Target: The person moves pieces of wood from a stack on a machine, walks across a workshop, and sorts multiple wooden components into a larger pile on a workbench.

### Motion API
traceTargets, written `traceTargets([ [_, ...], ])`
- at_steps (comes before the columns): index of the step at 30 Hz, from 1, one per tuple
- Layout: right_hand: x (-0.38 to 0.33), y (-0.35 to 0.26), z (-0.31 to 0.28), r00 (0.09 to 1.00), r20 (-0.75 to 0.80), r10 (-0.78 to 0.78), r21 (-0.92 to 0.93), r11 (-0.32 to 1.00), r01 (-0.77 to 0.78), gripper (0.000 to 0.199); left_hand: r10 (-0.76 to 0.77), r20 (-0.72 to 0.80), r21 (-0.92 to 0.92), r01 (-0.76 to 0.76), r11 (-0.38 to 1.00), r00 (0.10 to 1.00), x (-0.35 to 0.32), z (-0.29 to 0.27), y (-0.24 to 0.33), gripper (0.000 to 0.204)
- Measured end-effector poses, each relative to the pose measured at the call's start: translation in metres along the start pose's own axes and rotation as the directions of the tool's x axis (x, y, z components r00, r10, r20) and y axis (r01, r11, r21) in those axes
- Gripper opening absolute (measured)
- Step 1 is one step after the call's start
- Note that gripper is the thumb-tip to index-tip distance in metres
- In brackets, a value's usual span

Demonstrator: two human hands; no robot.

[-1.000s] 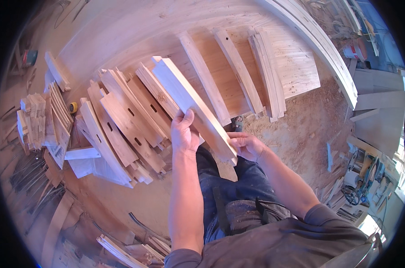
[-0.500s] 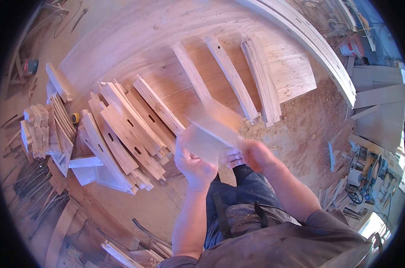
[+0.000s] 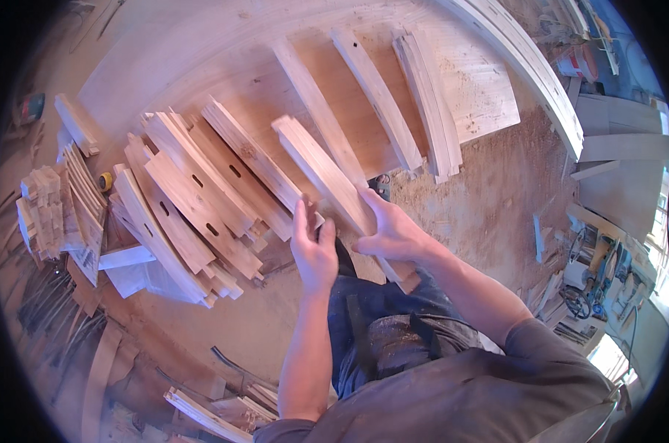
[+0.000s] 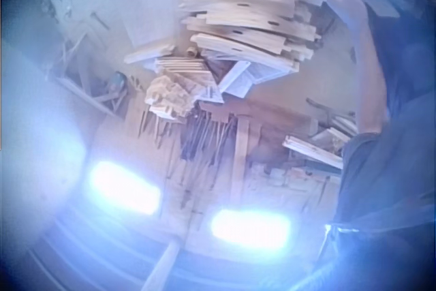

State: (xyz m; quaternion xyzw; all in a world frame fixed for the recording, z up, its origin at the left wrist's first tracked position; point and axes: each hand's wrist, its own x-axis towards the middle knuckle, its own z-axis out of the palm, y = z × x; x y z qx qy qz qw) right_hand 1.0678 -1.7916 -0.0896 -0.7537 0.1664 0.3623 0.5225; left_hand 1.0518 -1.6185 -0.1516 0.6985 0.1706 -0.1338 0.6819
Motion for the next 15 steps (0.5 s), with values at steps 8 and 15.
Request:
traceTargets([
  [8, 0.007, 0.032, 0.045, 0.889, -0.169, -0.425, -0.308, 0.88, 0.362, 0.105, -0.276, 0.353, -0.69, 0.448, 0.569, 0.894, 0.048, 0.008, -0.016, 0.042],
  [15, -0.002, 0.031, 0.052, 0.938, -0.227, -0.261, -0.161, 0.96, 0.229, 0.1, -0.192, 0.371, -0.724, 0.412, 0.554, 0.909, 0.07, 0.004, -0.023, 0.055],
])
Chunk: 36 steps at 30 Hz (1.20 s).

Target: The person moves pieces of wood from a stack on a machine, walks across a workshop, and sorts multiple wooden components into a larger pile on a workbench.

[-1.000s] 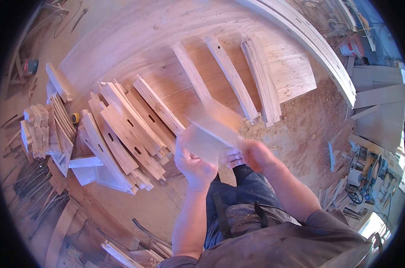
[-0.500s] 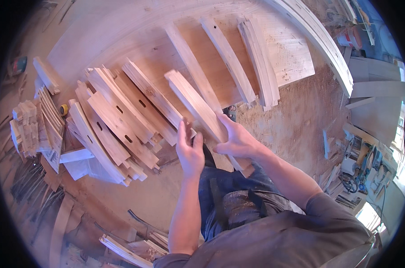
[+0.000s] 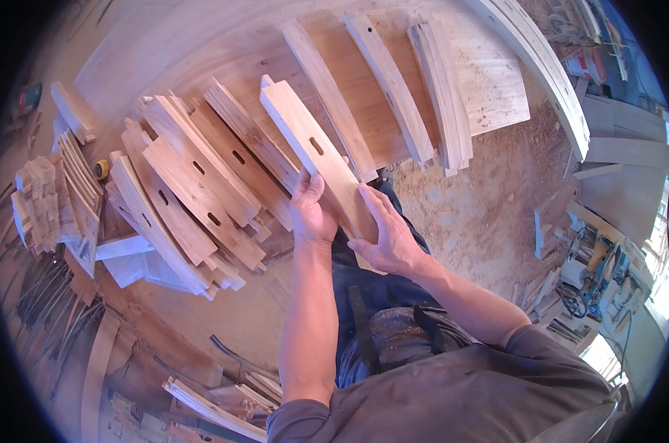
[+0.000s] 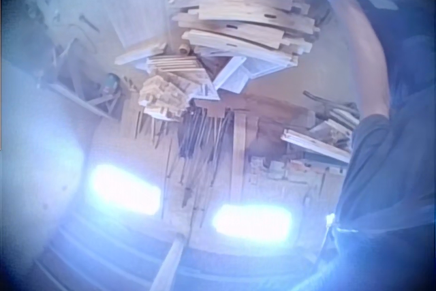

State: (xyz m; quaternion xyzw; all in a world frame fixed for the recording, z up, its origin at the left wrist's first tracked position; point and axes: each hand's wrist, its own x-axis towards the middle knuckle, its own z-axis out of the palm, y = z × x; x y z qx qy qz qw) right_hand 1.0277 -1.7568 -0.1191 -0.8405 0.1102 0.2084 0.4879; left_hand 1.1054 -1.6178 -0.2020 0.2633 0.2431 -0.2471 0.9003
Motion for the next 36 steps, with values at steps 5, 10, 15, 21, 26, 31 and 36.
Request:
traceTargets([
  [5, -0.003, 0.009, 0.004, 0.998, -0.056, 0.042, 0.019, 0.999, -0.041, 0.099, 0.022, 0.016, 0.021, -0.022, 1.0, 1.0, 0.02, 0.004, 0.012, 0.066],
  [10, -0.005, 0.028, 0.001, 0.997, -0.012, 0.075, 0.185, 0.98, -0.071, 0.092, -0.001, 0.046, 0.014, 0.001, 1.0, 0.999, 0.038, -0.002, 0.026, 0.074],
  [15, -0.007, 0.068, 0.003, 0.968, 0.021, 0.249, 0.478, 0.848, -0.229, 0.078, 0.02, 0.015, 0.126, -0.021, 0.992, 1.0, 0.061, -0.001, 0.034, 0.068],
  [21, -0.001, 0.085, -0.006, 0.898, 0.032, 0.44, 0.48, 0.781, -0.4, 0.061, 0.153, -0.158, 0.438, -0.07, 0.896, 0.976, 0.086, 0.007, 0.036, 0.047],
  [26, 0.005, 0.105, -0.005, 0.865, 0.069, 0.497, 0.595, 0.676, -0.435, 0.058, 0.177, -0.167, 0.573, -0.051, 0.818, 0.97, 0.096, 0.011, 0.033, 0.052],
  [31, 0.015, 0.094, -0.013, 0.855, 0.059, 0.515, 0.69, 0.598, -0.407, 0.054, 0.076, -0.151, 0.236, -0.039, 0.971, 0.986, 0.09, 0.02, 0.041, 0.06],
  [36, 0.028, 0.064, -0.017, 0.899, 0.109, 0.424, 0.699, 0.611, -0.373, 0.052, -0.081, -0.044, -0.046, 0.079, 0.996, 0.996, 0.087, -0.002, 0.039, 0.057],
])
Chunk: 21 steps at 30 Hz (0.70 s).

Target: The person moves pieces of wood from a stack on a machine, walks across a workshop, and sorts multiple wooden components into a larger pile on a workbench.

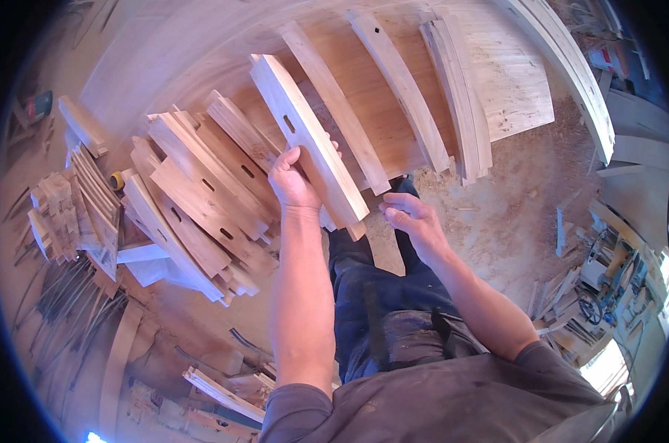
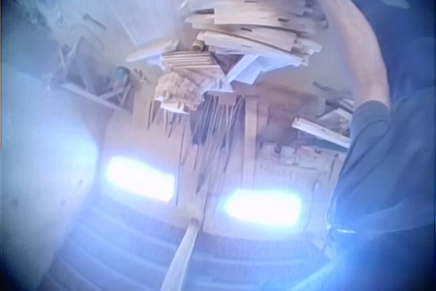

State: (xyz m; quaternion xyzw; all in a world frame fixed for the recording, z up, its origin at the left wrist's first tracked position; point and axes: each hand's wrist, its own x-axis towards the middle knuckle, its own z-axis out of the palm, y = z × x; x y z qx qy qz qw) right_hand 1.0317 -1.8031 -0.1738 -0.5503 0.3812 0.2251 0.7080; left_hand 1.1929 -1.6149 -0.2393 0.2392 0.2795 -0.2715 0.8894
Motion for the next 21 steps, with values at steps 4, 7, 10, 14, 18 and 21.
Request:
traceTargets([
  [4, -0.004, -0.023, 0.028, 0.985, 0.167, -0.035, -0.045, 0.998, 0.043, 0.053, 0.03, -0.078, 0.043, -0.027, 0.999, 0.996, 0.001, -0.001, -0.008, 0.054],
  [7, 0.0, -0.026, 0.041, 0.98, 0.196, -0.033, -0.057, 0.997, 0.045, 0.058, 0.033, -0.092, 0.018, -0.031, 0.999, 0.995, 0.001, -0.002, -0.011, 0.052],
  [10, -0.002, -0.032, 0.055, 0.99, 0.117, -0.082, -0.182, 0.978, 0.102, 0.062, 0.037, -0.029, -0.021, -0.038, 0.999, 0.999, 0.001, -0.004, -0.011, 0.048],
  [14, -0.005, -0.036, 0.065, 0.981, 0.041, -0.19, -0.443, 0.877, 0.189, 0.065, 0.04, -0.162, 0.043, -0.034, 0.999, 0.986, -0.001, -0.003, -0.012, 0.043],
  [18, -0.001, -0.025, 0.068, 0.967, 0.007, -0.256, -0.546, 0.809, 0.218, 0.068, 0.119, -0.224, 0.108, -0.097, 0.989, 0.967, -0.002, -0.007, -0.018, 0.037],
  [21, 0.001, -0.03, 0.073, 0.968, 0.077, -0.24, -0.643, 0.73, 0.232, 0.073, 0.207, -0.211, 0.2, -0.165, 0.966, 0.955, -0.004, -0.017, -0.021, 0.034],
])
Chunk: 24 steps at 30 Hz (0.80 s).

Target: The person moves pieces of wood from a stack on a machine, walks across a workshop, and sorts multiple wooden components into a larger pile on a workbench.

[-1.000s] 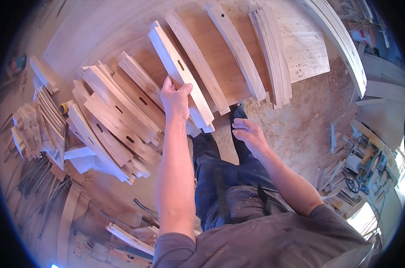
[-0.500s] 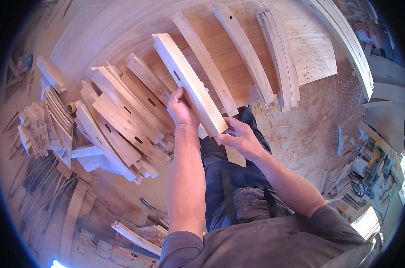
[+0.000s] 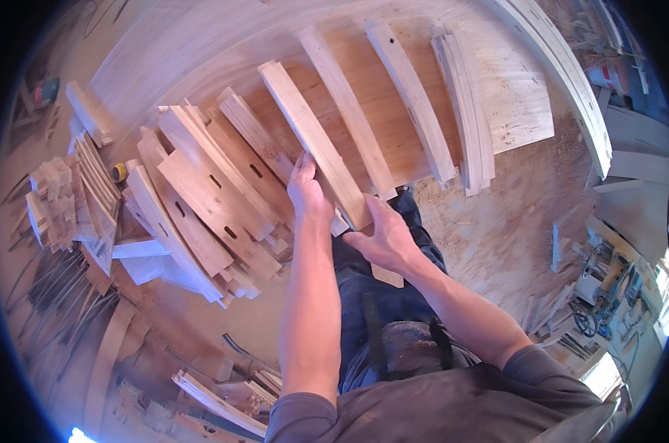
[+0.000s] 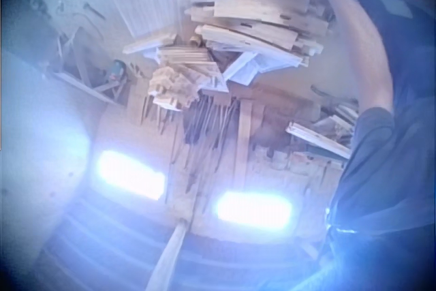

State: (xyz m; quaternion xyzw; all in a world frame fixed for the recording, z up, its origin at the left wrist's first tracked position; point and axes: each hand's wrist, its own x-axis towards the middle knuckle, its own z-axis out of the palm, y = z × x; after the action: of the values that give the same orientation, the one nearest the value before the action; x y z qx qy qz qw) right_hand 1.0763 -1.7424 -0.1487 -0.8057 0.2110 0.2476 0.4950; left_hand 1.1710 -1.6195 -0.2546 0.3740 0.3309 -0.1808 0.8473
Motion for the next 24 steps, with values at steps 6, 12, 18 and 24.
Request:
traceTargets([
  [6, 0.03, -0.006, -0.003, 0.999, -0.036, 0.001, -0.001, 1.0, -0.001, 0.079, -0.005, 0.041, 0.079, 0.002, 0.997, 0.999, -0.02, 0.007, -0.004, 0.032],
  [12, 0.03, -0.001, -0.03, 0.997, -0.078, -0.024, 0.244, 0.969, 0.042, 0.078, -0.011, -0.053, 0.195, 0.021, 0.981, 0.999, -0.033, 0.019, -0.007, 0.033],
  [18, 0.013, 0.025, -0.059, 0.967, -0.253, -0.001, 0.22, 0.974, 0.059, 0.079, 0.239, 0.019, 0.864, -0.136, 0.484, 0.971, -0.016, 0.041, -0.047, 0.077],
  [24, 0.009, 0.032, -0.079, 0.923, -0.384, -0.014, 0.073, 0.996, 0.046, 0.081, 0.083, -0.023, 0.959, -0.002, 0.284, 0.996, -0.016, 0.066, -0.032, 0.055],
])
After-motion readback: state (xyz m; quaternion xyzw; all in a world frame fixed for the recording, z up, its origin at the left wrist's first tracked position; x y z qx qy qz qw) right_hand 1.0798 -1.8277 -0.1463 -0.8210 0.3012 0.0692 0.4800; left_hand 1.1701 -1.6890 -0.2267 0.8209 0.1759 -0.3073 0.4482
